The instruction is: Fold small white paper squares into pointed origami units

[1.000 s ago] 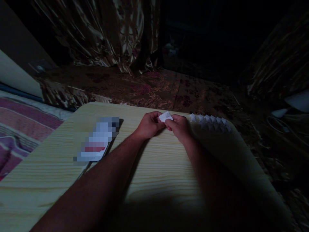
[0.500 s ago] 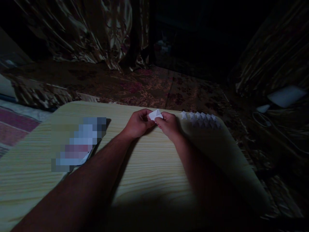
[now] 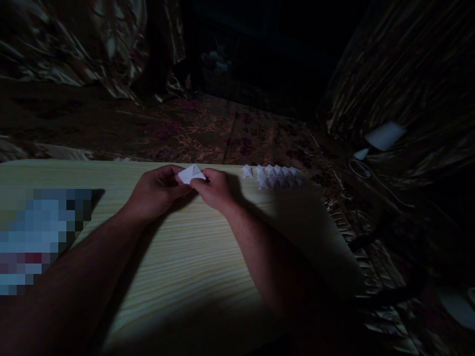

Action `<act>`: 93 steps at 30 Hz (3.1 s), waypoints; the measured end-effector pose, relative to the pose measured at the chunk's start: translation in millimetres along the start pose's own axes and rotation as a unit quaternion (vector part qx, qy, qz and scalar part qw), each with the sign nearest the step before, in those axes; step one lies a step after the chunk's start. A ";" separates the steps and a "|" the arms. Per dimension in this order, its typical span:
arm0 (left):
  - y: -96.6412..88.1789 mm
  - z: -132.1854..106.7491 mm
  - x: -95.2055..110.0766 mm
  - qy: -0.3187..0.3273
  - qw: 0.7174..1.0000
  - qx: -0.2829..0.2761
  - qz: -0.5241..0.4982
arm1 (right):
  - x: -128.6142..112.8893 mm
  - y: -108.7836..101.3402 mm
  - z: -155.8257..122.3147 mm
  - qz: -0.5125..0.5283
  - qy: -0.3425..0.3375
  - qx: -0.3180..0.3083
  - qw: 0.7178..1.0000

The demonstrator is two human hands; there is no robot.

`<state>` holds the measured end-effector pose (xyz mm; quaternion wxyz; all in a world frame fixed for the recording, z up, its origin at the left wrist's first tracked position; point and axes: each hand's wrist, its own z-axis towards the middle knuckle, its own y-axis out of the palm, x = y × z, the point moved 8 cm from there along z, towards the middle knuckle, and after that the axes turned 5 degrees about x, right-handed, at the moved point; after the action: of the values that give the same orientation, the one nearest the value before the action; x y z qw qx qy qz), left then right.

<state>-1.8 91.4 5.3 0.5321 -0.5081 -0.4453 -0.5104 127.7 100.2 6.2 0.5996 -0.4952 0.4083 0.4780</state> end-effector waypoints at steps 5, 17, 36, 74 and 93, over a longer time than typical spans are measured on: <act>0.6 0.2 -3.0 -0.009 1.000 -0.007 -0.001 | -1.6 0.5 -1.7 -0.006 0.006 -0.008 1.000; 0.3 3.4 -3.3 0.015 1.000 -0.019 -0.005 | 2.4 1.7 1.2 -0.006 -0.027 0.007 1.000; -0.8 1.3 0.1 0.010 0.995 -0.022 -0.099 | -4.4 5.3 -7.6 -0.008 -0.040 -0.041 0.998; -9.5 3.6 1.1 0.032 0.990 0.021 -0.132 | -5.0 -0.7 -11.6 0.084 -0.039 0.017 0.996; -4.0 4.5 -4.6 0.001 0.985 -0.052 -0.163 | -12.1 2.7 -18.4 0.065 -0.043 -0.060 0.995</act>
<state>-6.0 96.4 1.5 0.4157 -0.4548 -0.4943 -0.6132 122.2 80.3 14.0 0.5529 -0.4818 0.3844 0.5607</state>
